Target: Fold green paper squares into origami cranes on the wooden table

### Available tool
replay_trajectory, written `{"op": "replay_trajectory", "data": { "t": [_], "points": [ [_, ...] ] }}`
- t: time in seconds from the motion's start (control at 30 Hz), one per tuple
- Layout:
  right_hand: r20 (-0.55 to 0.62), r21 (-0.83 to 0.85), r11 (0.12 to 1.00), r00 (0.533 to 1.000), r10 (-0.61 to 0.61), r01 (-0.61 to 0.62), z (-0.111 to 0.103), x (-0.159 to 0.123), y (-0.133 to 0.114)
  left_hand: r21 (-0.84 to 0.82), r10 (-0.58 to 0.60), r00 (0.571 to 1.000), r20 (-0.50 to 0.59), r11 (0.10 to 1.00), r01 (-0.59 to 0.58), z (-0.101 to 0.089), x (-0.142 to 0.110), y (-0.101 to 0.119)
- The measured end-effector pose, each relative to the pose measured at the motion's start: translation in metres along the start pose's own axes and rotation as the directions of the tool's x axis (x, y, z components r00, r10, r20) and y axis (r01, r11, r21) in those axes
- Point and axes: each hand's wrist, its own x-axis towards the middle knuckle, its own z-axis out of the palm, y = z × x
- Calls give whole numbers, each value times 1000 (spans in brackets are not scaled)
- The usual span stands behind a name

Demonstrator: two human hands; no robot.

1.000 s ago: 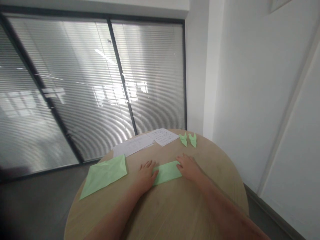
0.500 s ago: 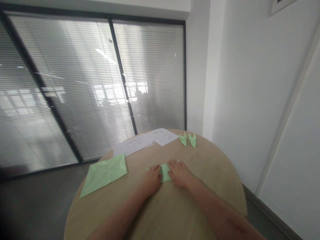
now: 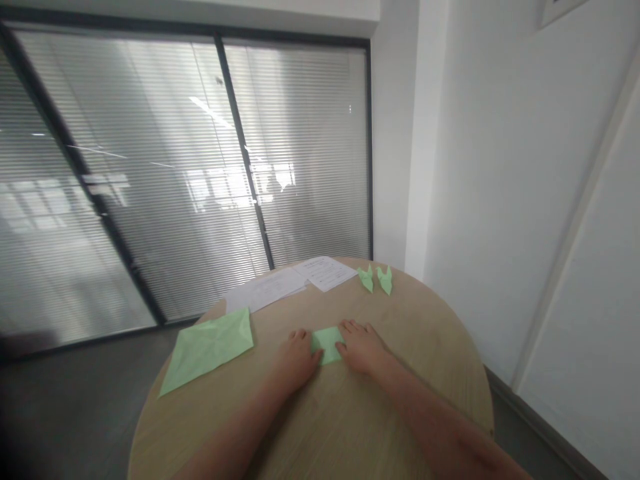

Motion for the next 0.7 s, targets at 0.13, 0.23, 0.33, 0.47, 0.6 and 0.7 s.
{"op": "replay_trajectory", "data": {
  "t": [0.13, 0.23, 0.33, 0.47, 0.6, 0.7],
  "points": [
    [-20, 4, 999, 999, 48, -47, 1, -1, 3, 17, -54, 998, 26, 998, 53, -6, -2, -1],
    [-37, -1, 996, 996, 86, -86, 2, 0, 6, 35, -91, 995, 37, 995, 89, -10, -4, -2],
    [-60, -10, 992, 991, 122, -123, 3, 1, 9, 49, -104, 994, 38, 993, 103, -12, -6, -3],
    [-112, -23, 984, 978, 176, -179, 1, 0, 16, 71, -135, 989, 68, 989, 130, -16, -8, -6],
    [-126, -10, 976, 969, 214, -217, 0, -2, 20, 83, -168, 980, 107, 984, 160, -21, -10, -10],
    [-130, -4, 970, 962, 240, -243, 1, -2, 21, 82, -178, 978, 108, 982, 170, -23, -10, -15]
  ]
}}
